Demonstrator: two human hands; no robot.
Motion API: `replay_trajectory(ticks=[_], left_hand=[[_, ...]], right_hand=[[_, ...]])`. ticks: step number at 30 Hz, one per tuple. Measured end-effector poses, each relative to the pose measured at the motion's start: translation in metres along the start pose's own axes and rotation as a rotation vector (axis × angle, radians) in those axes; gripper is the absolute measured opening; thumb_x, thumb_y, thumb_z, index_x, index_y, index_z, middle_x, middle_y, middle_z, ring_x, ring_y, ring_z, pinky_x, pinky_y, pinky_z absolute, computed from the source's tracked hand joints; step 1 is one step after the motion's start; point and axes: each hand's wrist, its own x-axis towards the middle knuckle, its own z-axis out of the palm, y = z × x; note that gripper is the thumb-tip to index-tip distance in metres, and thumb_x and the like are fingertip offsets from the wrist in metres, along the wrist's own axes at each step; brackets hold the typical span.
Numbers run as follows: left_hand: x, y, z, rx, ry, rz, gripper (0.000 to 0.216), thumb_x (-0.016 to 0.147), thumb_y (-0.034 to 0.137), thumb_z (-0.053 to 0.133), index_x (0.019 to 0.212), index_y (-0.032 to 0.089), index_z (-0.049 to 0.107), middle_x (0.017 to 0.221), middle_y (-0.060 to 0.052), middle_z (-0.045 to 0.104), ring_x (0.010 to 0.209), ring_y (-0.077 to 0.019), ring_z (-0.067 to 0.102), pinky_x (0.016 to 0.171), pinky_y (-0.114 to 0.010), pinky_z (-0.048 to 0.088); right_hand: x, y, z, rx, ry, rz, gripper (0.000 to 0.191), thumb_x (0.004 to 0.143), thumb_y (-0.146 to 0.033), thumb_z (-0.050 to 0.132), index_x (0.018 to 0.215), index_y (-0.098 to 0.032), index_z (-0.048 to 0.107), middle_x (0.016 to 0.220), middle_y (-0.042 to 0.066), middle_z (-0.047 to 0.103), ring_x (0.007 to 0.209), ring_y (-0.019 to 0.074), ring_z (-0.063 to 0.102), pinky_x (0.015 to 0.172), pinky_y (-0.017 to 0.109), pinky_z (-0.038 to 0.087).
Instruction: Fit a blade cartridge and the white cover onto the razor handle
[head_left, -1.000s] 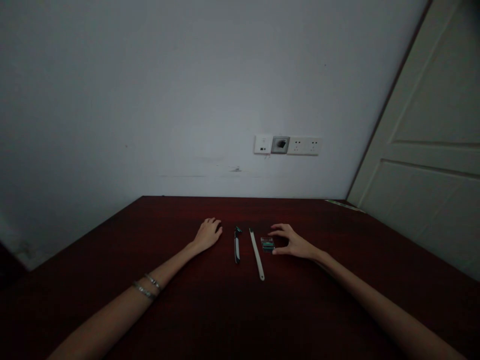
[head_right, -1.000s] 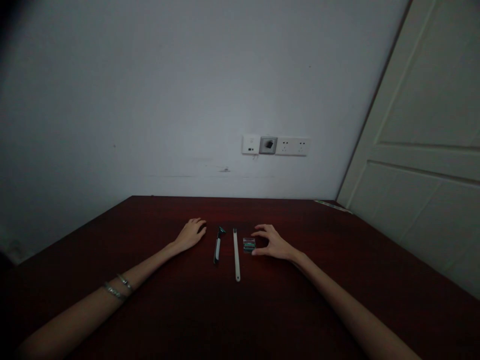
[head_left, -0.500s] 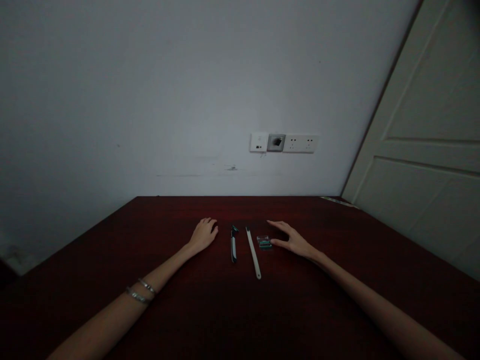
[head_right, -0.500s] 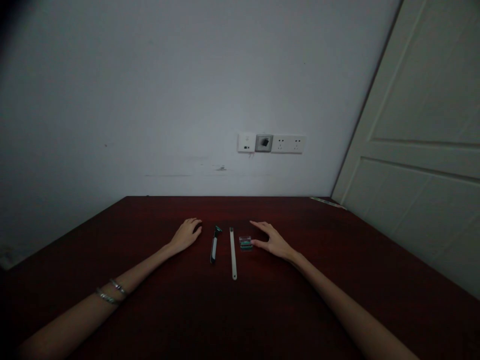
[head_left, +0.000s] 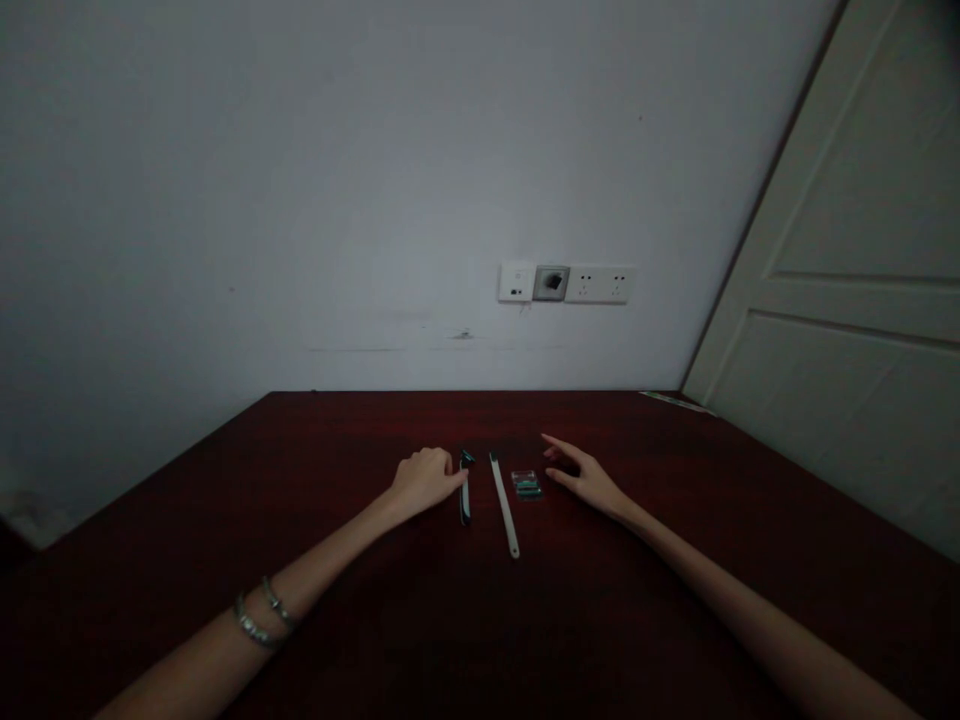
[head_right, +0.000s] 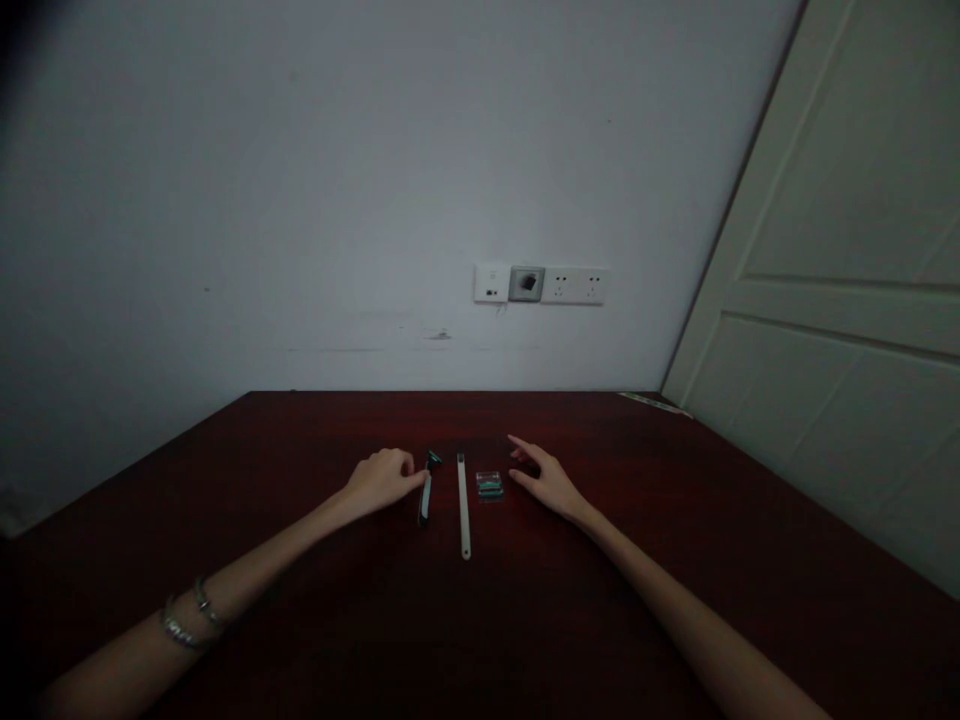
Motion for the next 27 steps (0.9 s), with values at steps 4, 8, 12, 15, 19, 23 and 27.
replay_trajectory(ticks=[4,8,12,15,19,23,27], left_hand=[[-0.011,0.013,0.012,0.046,-0.073,0.048,0.043,0.074,0.056,0.046,0.074,0.016,0.063,0.080,-0.011,0.067,0.077,-0.0286,0.064,0.064,-0.035,0.045],[-0.013,0.016,0.022,0.085,-0.034,0.045,0.038,0.077,0.049,0.044,0.075,0.016,0.064,0.081,-0.013,0.067,0.079,-0.0296,0.064,0.065,-0.036,0.046],[-0.012,0.016,0.024,0.058,-0.027,0.025,0.036,0.078,0.046,0.044,0.074,0.016,0.065,0.082,-0.013,0.067,0.081,-0.0290,0.064,0.067,-0.037,0.046],[-0.011,0.016,0.024,0.042,-0.027,0.005,0.032,0.076,0.041,0.046,0.071,0.016,0.065,0.079,-0.013,0.067,0.080,-0.0279,0.064,0.066,-0.034,0.045],[-0.012,0.018,0.024,0.051,-0.007,0.008,0.030,0.074,0.038,0.047,0.069,0.015,0.066,0.076,-0.012,0.067,0.078,-0.0268,0.064,0.066,-0.033,0.044],[-0.015,0.023,0.018,0.051,0.032,0.006,0.031,0.075,0.038,0.046,0.070,0.015,0.066,0.077,-0.012,0.068,0.079,-0.0261,0.064,0.066,-0.032,0.043],[-0.019,0.028,0.007,0.014,0.092,0.016,0.031,0.077,0.038,0.043,0.071,0.017,0.065,0.075,-0.009,0.068,0.077,-0.0243,0.064,0.066,-0.031,0.042]], right_hand=[[-0.001,-0.004,-0.002,-0.020,-0.025,-0.013,0.055,0.075,-0.027,0.056,0.129,-0.023,0.045,0.105,0.006,0.058,0.098,0.0188,0.055,0.091,0.037,0.041],[-0.002,-0.006,-0.002,-0.016,-0.022,-0.023,0.052,0.075,-0.025,0.056,0.126,-0.023,0.048,0.105,0.006,0.059,0.098,0.0191,0.056,0.092,0.037,0.040],[-0.002,-0.007,-0.002,-0.005,-0.015,-0.029,0.050,0.074,-0.023,0.057,0.124,-0.022,0.051,0.104,0.006,0.060,0.097,0.0189,0.056,0.092,0.037,0.041],[-0.002,-0.008,-0.002,-0.002,-0.016,-0.026,0.048,0.074,-0.022,0.057,0.122,-0.021,0.053,0.104,0.006,0.061,0.097,0.0189,0.057,0.092,0.037,0.041],[-0.002,-0.009,-0.001,0.013,-0.009,-0.011,0.046,0.074,-0.024,0.057,0.120,-0.021,0.054,0.103,0.007,0.061,0.096,0.0191,0.057,0.090,0.036,0.042],[0.001,-0.010,-0.001,0.040,0.054,0.016,0.044,0.075,-0.028,0.057,0.118,-0.019,0.055,0.100,0.007,0.062,0.093,0.0193,0.058,0.087,0.036,0.043],[0.005,-0.023,0.000,0.114,0.175,0.050,0.035,0.076,-0.034,0.056,0.106,-0.018,0.062,0.095,0.007,0.064,0.089,0.0200,0.058,0.085,0.036,0.043]])
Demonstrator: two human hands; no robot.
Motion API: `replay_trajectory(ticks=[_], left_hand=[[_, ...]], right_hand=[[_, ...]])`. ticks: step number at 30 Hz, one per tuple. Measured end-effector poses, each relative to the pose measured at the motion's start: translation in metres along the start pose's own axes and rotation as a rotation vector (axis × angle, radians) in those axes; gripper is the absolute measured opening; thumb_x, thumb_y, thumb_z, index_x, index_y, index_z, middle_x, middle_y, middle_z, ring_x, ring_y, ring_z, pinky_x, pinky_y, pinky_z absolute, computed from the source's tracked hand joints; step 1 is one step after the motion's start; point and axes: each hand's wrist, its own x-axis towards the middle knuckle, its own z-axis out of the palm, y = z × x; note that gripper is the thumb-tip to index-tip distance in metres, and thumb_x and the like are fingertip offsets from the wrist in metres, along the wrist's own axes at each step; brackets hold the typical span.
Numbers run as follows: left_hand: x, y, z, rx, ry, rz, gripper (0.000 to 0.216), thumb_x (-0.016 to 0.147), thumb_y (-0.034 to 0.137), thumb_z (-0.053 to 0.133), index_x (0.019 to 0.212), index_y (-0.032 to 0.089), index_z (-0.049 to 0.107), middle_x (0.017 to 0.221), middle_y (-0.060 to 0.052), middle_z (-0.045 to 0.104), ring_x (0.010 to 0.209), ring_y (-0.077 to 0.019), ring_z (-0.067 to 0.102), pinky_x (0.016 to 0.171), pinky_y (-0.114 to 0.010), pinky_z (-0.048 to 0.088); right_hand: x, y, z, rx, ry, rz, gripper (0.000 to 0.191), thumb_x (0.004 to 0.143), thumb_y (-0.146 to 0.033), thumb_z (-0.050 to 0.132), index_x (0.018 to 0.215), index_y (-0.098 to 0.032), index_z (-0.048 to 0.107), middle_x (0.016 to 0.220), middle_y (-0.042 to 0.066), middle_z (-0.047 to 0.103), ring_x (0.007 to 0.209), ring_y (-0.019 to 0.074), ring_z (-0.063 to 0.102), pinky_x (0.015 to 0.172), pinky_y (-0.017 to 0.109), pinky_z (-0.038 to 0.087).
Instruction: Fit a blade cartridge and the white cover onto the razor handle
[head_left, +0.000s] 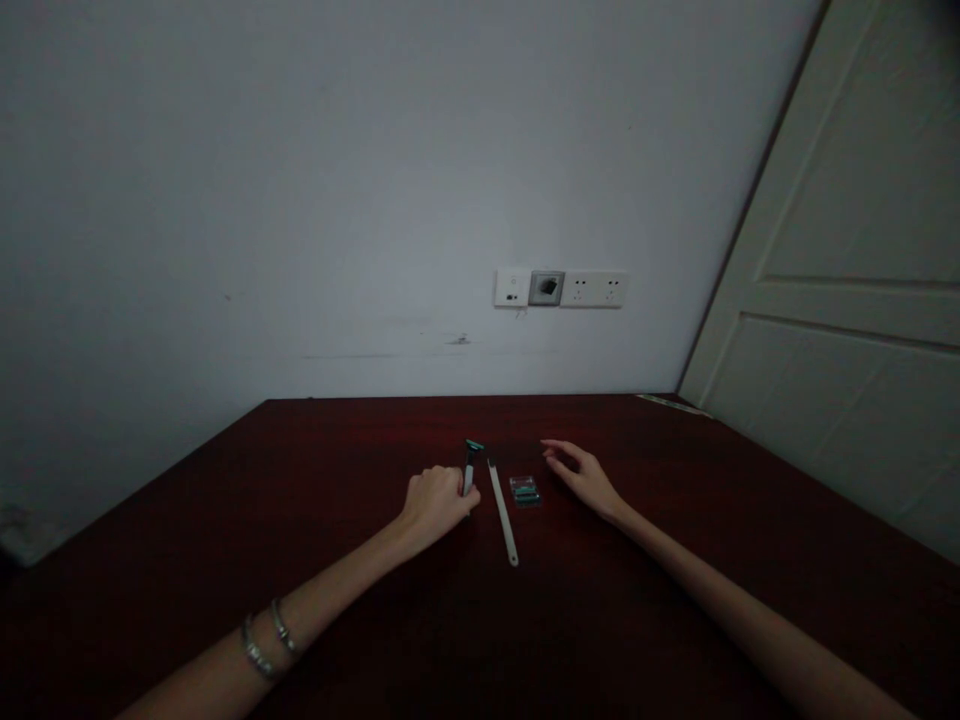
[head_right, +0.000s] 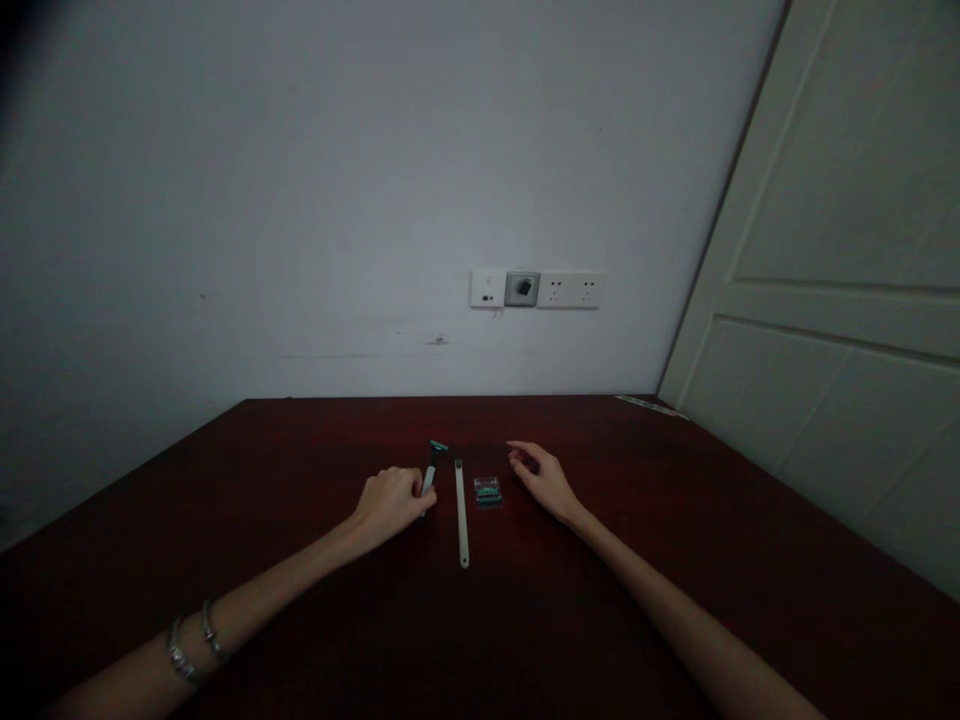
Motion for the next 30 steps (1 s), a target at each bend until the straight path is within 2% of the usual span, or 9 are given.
replay_trajectory(ticks=[3,7,13,17,24,26,30], left_hand=[[-0.003,0.006,-0.009,-0.028,0.065,0.035,0.030,0.079,0.039,0.043,0.069,0.019,0.063,0.072,-0.005,0.067,0.072,-0.0221,0.064,0.065,-0.030,0.041],[-0.009,0.015,-0.017,-0.066,0.142,0.091,0.028,0.079,0.038,0.045,0.066,0.019,0.060,0.071,-0.003,0.067,0.068,-0.0189,0.062,0.061,-0.026,0.038],[-0.016,0.027,-0.023,-0.105,0.150,0.171,0.025,0.079,0.036,0.047,0.066,0.019,0.059,0.071,-0.002,0.066,0.066,-0.0168,0.061,0.057,-0.024,0.035],[-0.015,0.030,-0.024,-0.110,0.151,0.179,0.023,0.079,0.034,0.047,0.068,0.019,0.061,0.075,-0.003,0.067,0.069,-0.0180,0.061,0.060,-0.025,0.036],[-0.009,0.031,-0.027,-0.152,0.083,0.147,0.028,0.080,0.039,0.046,0.068,0.020,0.063,0.078,-0.005,0.068,0.072,-0.0189,0.061,0.062,-0.025,0.036],[-0.006,0.028,-0.029,-0.173,0.112,0.167,0.033,0.079,0.044,0.046,0.065,0.019,0.064,0.073,-0.004,0.067,0.067,-0.0175,0.059,0.061,-0.025,0.035],[0.008,0.019,-0.034,-0.298,0.259,0.175,0.042,0.080,0.049,0.044,0.060,0.017,0.062,0.057,-0.002,0.059,0.054,-0.0120,0.051,0.055,-0.023,0.032]], right_hand=[[-0.001,-0.022,0.012,0.188,-0.012,0.099,0.033,0.074,-0.040,0.058,0.099,-0.019,0.066,0.095,0.007,0.065,0.089,0.0205,0.058,0.080,0.035,0.045],[-0.008,-0.059,0.035,0.601,-0.147,0.317,0.035,0.072,-0.044,0.061,0.093,-0.016,0.067,0.087,0.007,0.064,0.079,0.0176,0.059,0.065,0.028,0.048],[-0.017,-0.099,0.057,0.965,-0.237,0.503,0.028,0.068,-0.037,0.067,0.088,-0.017,0.066,0.082,0.004,0.064,0.068,0.0129,0.059,0.058,0.024,0.046],[-0.016,-0.106,0.062,0.974,-0.214,0.520,0.030,0.064,-0.035,0.069,0.087,-0.015,0.066,0.074,0.004,0.066,0.063,0.0125,0.059,0.056,0.022,0.045],[-0.010,-0.095,0.063,0.782,-0.096,0.436,0.033,0.061,-0.040,0.071,0.081,-0.014,0.069,0.077,0.005,0.068,0.068,0.0148,0.061,0.061,0.024,0.046],[-0.008,-0.091,0.061,0.726,-0.058,0.413,0.033,0.059,-0.041,0.072,0.079,-0.014,0.069,0.076,0.005,0.068,0.067,0.0143,0.060,0.060,0.024,0.046],[-0.005,-0.084,0.055,0.645,-0.023,0.385,0.032,0.059,-0.041,0.073,0.076,-0.014,0.069,0.073,0.004,0.068,0.064,0.0134,0.061,0.059,0.023,0.046]])
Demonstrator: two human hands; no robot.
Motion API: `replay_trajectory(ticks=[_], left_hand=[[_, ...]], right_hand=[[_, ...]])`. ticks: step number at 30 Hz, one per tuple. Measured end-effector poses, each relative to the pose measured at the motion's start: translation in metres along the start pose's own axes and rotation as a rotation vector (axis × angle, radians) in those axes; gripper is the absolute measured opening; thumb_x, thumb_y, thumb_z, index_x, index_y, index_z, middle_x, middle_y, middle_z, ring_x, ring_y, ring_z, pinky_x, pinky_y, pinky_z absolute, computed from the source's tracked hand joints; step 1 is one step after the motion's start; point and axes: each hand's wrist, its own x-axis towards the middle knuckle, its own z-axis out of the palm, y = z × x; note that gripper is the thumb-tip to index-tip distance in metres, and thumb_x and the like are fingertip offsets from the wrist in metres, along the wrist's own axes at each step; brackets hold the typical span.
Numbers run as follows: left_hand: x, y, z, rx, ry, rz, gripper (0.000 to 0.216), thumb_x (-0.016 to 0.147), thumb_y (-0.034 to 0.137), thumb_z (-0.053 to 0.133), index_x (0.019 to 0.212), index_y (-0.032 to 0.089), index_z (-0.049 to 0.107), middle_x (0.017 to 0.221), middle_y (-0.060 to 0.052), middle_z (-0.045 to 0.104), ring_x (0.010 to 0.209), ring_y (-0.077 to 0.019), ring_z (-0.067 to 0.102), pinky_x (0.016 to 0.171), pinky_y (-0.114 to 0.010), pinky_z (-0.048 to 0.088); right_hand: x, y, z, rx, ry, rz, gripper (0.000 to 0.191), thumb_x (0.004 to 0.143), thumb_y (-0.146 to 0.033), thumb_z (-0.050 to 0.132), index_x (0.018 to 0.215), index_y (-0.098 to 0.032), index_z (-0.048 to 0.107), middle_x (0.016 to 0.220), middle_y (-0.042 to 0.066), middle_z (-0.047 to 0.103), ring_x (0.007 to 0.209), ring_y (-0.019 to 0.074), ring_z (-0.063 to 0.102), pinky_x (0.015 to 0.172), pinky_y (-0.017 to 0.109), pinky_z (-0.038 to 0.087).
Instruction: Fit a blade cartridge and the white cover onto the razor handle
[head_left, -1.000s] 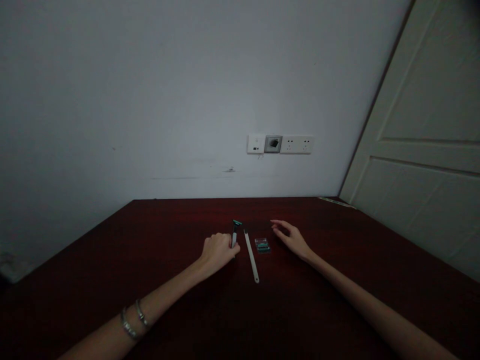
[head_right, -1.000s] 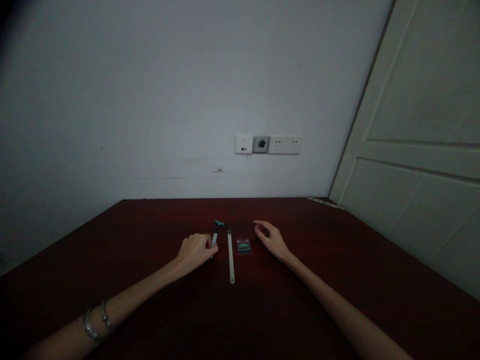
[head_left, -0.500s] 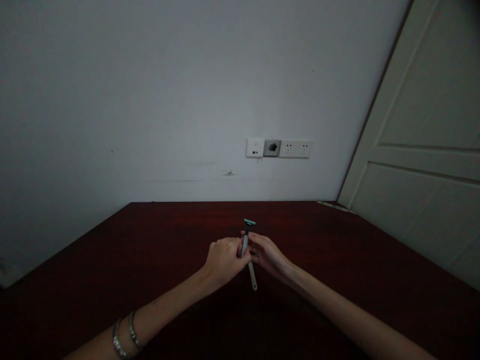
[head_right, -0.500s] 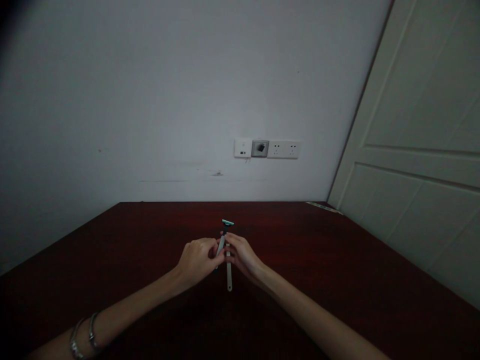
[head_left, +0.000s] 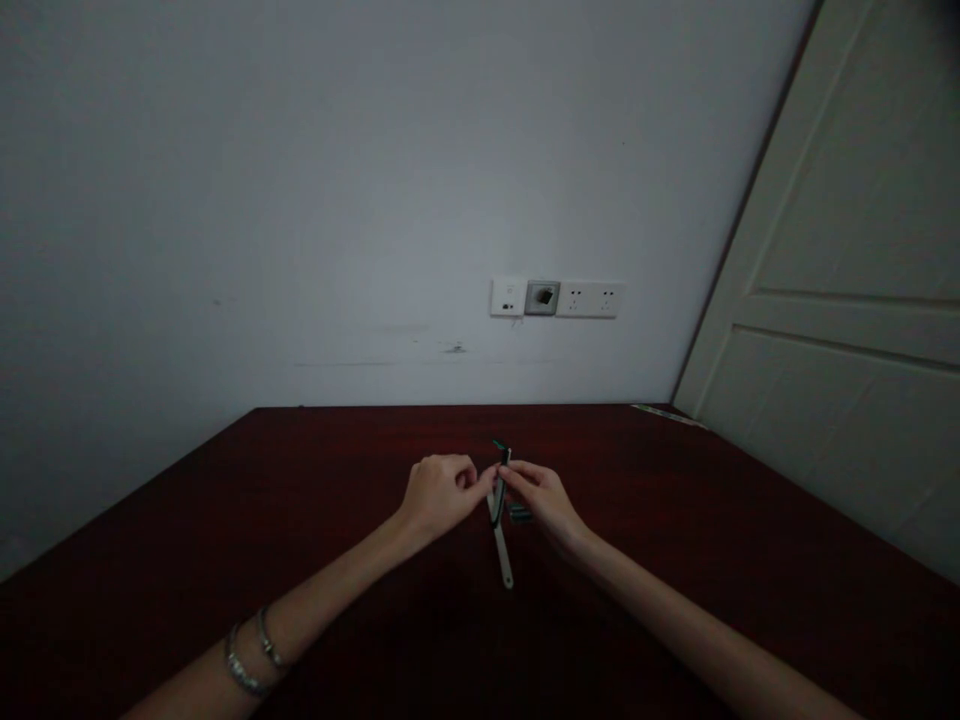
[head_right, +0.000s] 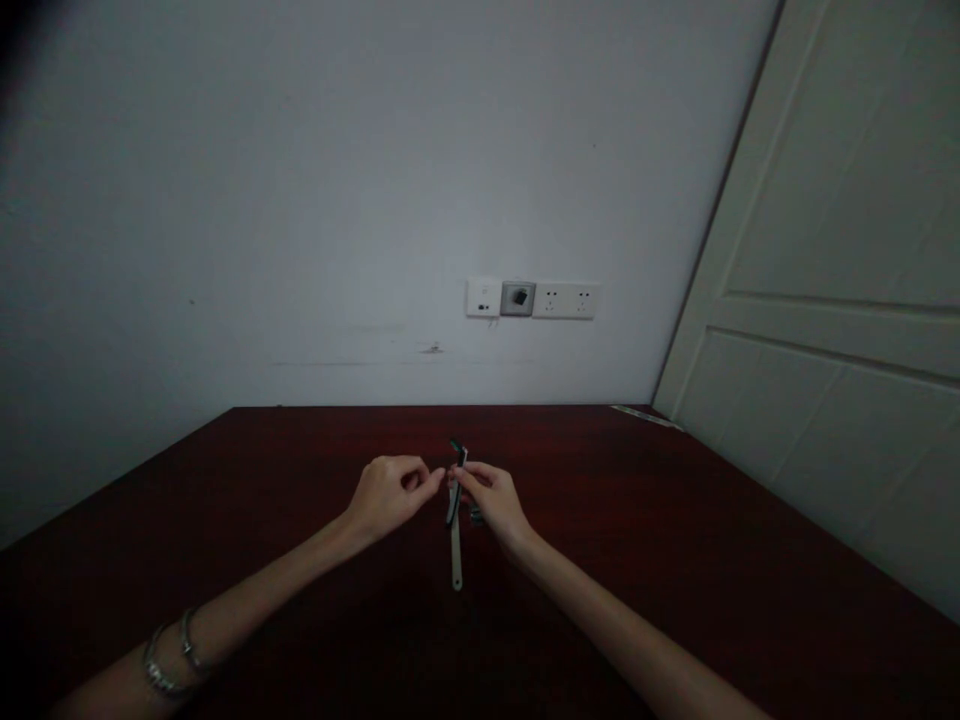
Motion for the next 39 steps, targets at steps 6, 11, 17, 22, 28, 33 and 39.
replay_trajectory(ticks=[6,11,17,22,28,33,39], left_hand=[[0.028,-0.015,0.001,-0.534,0.165,-0.142,0.042,0.080,0.045,0.043,0.055,0.014,0.055,0.050,0.001,0.050,0.050,-0.0098,0.046,0.052,-0.021,0.035],[0.049,-0.018,0.014,-1.280,0.024,-0.565,0.028,0.080,0.037,0.043,0.074,0.013,0.055,0.070,-0.004,0.059,0.057,-0.0110,0.055,0.053,-0.021,0.044],[0.053,-0.014,0.033,-1.663,-0.233,-0.766,0.037,0.085,0.038,0.033,0.088,0.009,0.055,0.095,-0.017,0.063,0.079,-0.0183,0.063,0.069,-0.028,0.050],[0.038,-0.005,0.042,-1.822,-0.304,-0.760,0.049,0.086,0.045,0.029,0.099,0.003,0.052,0.104,-0.023,0.059,0.090,-0.0240,0.062,0.077,-0.034,0.049],[0.031,0.001,0.045,-1.917,-0.307,-0.718,0.058,0.086,0.047,0.028,0.108,-0.002,0.050,0.111,-0.026,0.057,0.100,-0.0281,0.059,0.083,-0.036,0.048],[0.029,0.004,0.049,-1.922,-0.295,-0.757,0.060,0.087,0.046,0.027,0.111,-0.004,0.049,0.106,-0.026,0.059,0.101,-0.0284,0.059,0.084,-0.037,0.048],[0.025,0.008,0.049,-1.913,-0.297,-0.783,0.060,0.087,0.047,0.027,0.109,-0.004,0.051,0.102,-0.025,0.061,0.096,-0.0276,0.061,0.085,-0.036,0.048]], right_hand=[[-0.006,-0.002,-0.002,0.076,-0.006,0.055,0.036,0.057,-0.043,0.075,0.072,-0.013,0.061,0.072,0.006,0.069,0.063,0.0165,0.065,0.056,0.025,0.048],[-0.014,0.001,0.003,0.104,-0.037,0.046,0.040,0.058,-0.046,0.073,0.071,-0.016,0.050,0.066,0.004,0.068,0.055,0.0151,0.064,0.051,0.023,0.046],[-0.025,0.009,0.012,0.072,-0.030,0.027,0.042,0.064,-0.053,0.066,0.071,-0.019,0.043,0.051,-0.005,0.057,0.039,0.0107,0.056,0.038,0.020,0.042],[-0.032,0.011,0.020,0.051,-0.028,0.051,0.043,0.067,-0.058,0.060,0.068,-0.019,0.041,0.047,-0.010,0.047,0.026,0.0027,0.035,0.024,0.014,0.020],[-0.035,0.015,0.023,0.122,-0.079,0.224,0.047,0.069,-0.065,0.051,0.068,-0.018,0.046,0.037,-0.011,0.035,0.024,0.0019,0.023,0.025,0.015,0.013],[-0.037,0.015,0.026,0.152,-0.060,0.327,0.047,0.067,-0.065,0.051,0.062,-0.018,0.045,0.037,-0.011,0.032,0.026,0.0010,0.020,0.027,0.015,0.010],[-0.041,0.012,0.029,0.133,-0.044,0.300,0.045,0.068,-0.062,0.051,0.060,-0.018,0.044,0.039,-0.011,0.033,0.027,0.0007,0.021,0.028,0.015,0.012]])
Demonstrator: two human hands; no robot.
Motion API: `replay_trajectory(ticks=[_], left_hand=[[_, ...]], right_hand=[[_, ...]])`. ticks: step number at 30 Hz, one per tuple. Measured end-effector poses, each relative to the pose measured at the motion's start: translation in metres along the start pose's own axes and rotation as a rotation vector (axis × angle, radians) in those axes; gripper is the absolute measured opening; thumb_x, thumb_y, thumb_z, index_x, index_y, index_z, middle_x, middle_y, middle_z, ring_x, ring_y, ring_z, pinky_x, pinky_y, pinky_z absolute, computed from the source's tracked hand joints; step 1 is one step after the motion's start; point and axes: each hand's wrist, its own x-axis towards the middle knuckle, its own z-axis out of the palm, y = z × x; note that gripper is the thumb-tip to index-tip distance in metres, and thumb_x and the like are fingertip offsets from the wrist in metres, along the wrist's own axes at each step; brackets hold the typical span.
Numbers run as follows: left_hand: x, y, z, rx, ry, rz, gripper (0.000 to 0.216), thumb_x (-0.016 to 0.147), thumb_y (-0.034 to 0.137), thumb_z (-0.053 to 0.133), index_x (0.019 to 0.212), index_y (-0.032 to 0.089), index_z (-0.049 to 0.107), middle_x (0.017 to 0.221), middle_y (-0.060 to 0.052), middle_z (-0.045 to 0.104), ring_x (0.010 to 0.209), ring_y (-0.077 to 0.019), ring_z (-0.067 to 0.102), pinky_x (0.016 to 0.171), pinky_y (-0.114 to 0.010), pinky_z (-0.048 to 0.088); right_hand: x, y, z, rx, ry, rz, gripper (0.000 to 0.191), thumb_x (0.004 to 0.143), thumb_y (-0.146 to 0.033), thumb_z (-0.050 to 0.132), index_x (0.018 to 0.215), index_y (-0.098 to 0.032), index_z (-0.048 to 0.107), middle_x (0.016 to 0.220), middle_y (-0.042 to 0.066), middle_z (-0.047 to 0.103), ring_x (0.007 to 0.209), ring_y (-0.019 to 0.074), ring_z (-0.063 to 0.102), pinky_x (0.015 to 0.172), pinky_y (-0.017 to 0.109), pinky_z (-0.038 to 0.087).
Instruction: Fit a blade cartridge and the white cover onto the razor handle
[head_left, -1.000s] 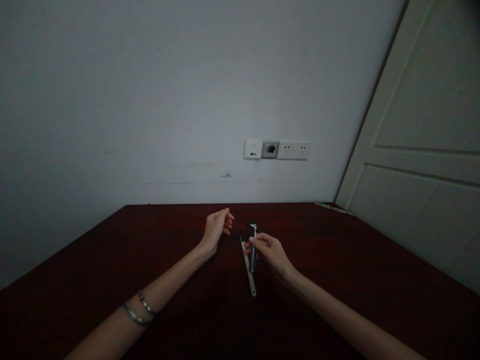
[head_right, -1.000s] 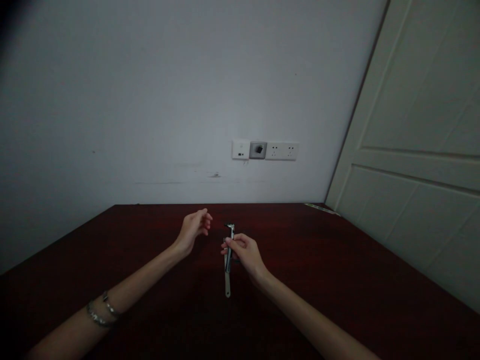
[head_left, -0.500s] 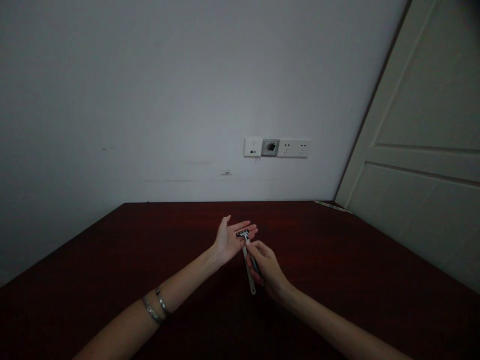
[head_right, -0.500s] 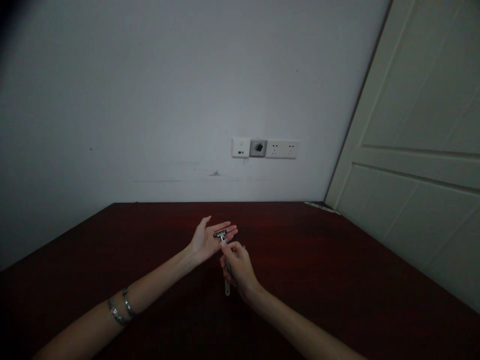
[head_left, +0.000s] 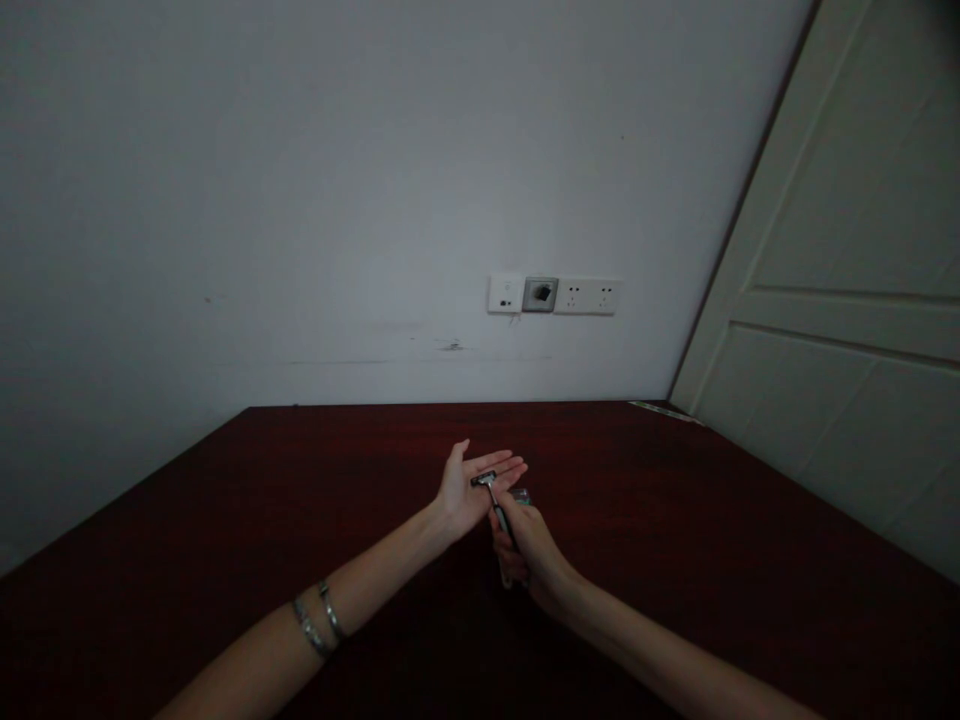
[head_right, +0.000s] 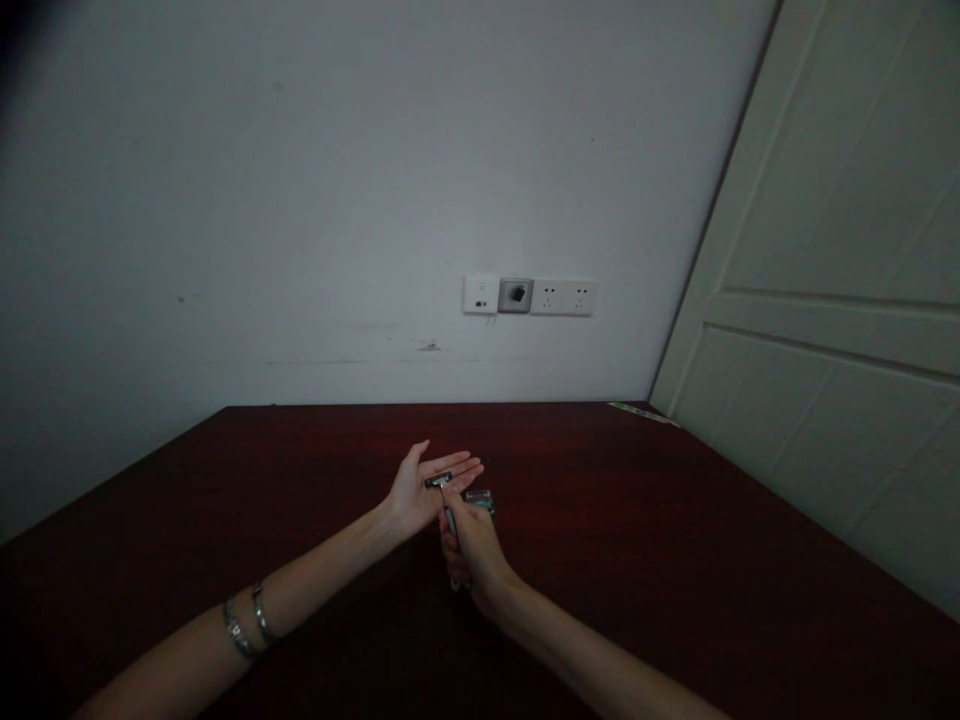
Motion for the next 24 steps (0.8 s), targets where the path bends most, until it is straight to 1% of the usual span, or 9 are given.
replay_trajectory(ticks=[4,8,11,14,16,18,20,24], left_hand=[[-0.003,0.002,0.003,0.001,0.048,-0.004,0.059,0.087,0.045,0.028,0.106,-0.005,0.053,0.097,-0.024,0.063,0.092,-0.0258,0.063,0.084,-0.033,0.049],[-0.002,0.001,0.004,-0.017,0.039,-0.004,0.057,0.088,0.044,0.029,0.101,-0.004,0.055,0.091,-0.022,0.064,0.088,-0.0248,0.064,0.083,-0.032,0.049],[0.002,0.001,-0.001,0.003,0.033,0.006,0.056,0.087,0.044,0.029,0.096,-0.003,0.057,0.088,-0.021,0.064,0.085,-0.0241,0.064,0.083,-0.032,0.049],[0.011,0.006,-0.014,0.086,-0.013,0.034,0.056,0.087,0.046,0.027,0.089,0.000,0.060,0.085,-0.020,0.065,0.082,-0.0239,0.064,0.082,-0.034,0.048],[0.018,0.012,-0.026,0.188,-0.033,0.066,0.055,0.087,0.046,0.028,0.086,0.002,0.061,0.082,-0.018,0.066,0.078,-0.0224,0.065,0.080,-0.032,0.049],[0.024,0.018,-0.039,0.251,-0.012,0.100,0.053,0.088,0.044,0.028,0.082,0.004,0.062,0.080,-0.017,0.066,0.076,-0.0207,0.064,0.078,-0.030,0.048],[0.029,0.023,-0.049,0.275,0.012,0.091,0.052,0.089,0.042,0.027,0.078,0.005,0.062,0.078,-0.016,0.067,0.074,-0.0202,0.064,0.076,-0.030,0.048],[0.034,0.027,-0.060,0.323,0.029,0.060,0.051,0.089,0.040,0.028,0.073,0.006,0.062,0.073,-0.014,0.067,0.069,-0.0188,0.064,0.072,-0.028,0.048]], right_hand=[[0.002,0.001,0.000,-0.015,0.017,0.022,0.045,0.067,-0.062,0.052,0.059,-0.018,0.044,0.037,-0.011,0.032,0.026,0.0009,0.020,0.028,0.016,0.011],[0.005,0.004,-0.002,-0.018,0.011,0.015,0.045,0.066,-0.062,0.053,0.058,-0.018,0.043,0.036,-0.011,0.031,0.026,0.0005,0.020,0.028,0.015,0.009],[0.006,0.003,-0.003,-0.010,0.001,0.021,0.046,0.066,-0.062,0.053,0.058,-0.018,0.044,0.036,-0.011,0.031,0.025,0.0003,0.019,0.027,0.015,0.009],[0.007,-0.002,-0.004,-0.004,0.002,0.034,0.048,0.066,-0.064,0.053,0.059,-0.018,0.045,0.036,-0.011,0.031,0.025,0.0004,0.019,0.027,0.015,0.008],[0.008,-0.004,-0.005,-0.004,-0.001,0.018,0.048,0.066,-0.065,0.053,0.060,-0.018,0.046,0.037,-0.011,0.031,0.025,0.0005,0.019,0.027,0.015,0.009],[0.010,-0.005,-0.006,0.001,-0.007,0.004,0.049,0.066,-0.066,0.054,0.060,-0.018,0.046,0.037,-0.011,0.032,0.025,0.0007,0.020,0.027,0.015,0.009],[0.011,-0.005,-0.007,0.008,-0.017,0.006,0.049,0.065,-0.066,0.055,0.060,-0.018,0.046,0.036,-0.011,0.032,0.025,0.0009,0.020,0.027,0.016,0.009],[0.011,-0.002,-0.007,0.022,-0.042,0.011,0.050,0.064,-0.066,0.054,0.059,-0.017,0.046,0.035,-0.011,0.032,0.025,0.0007,0.019,0.027,0.016,0.009]])
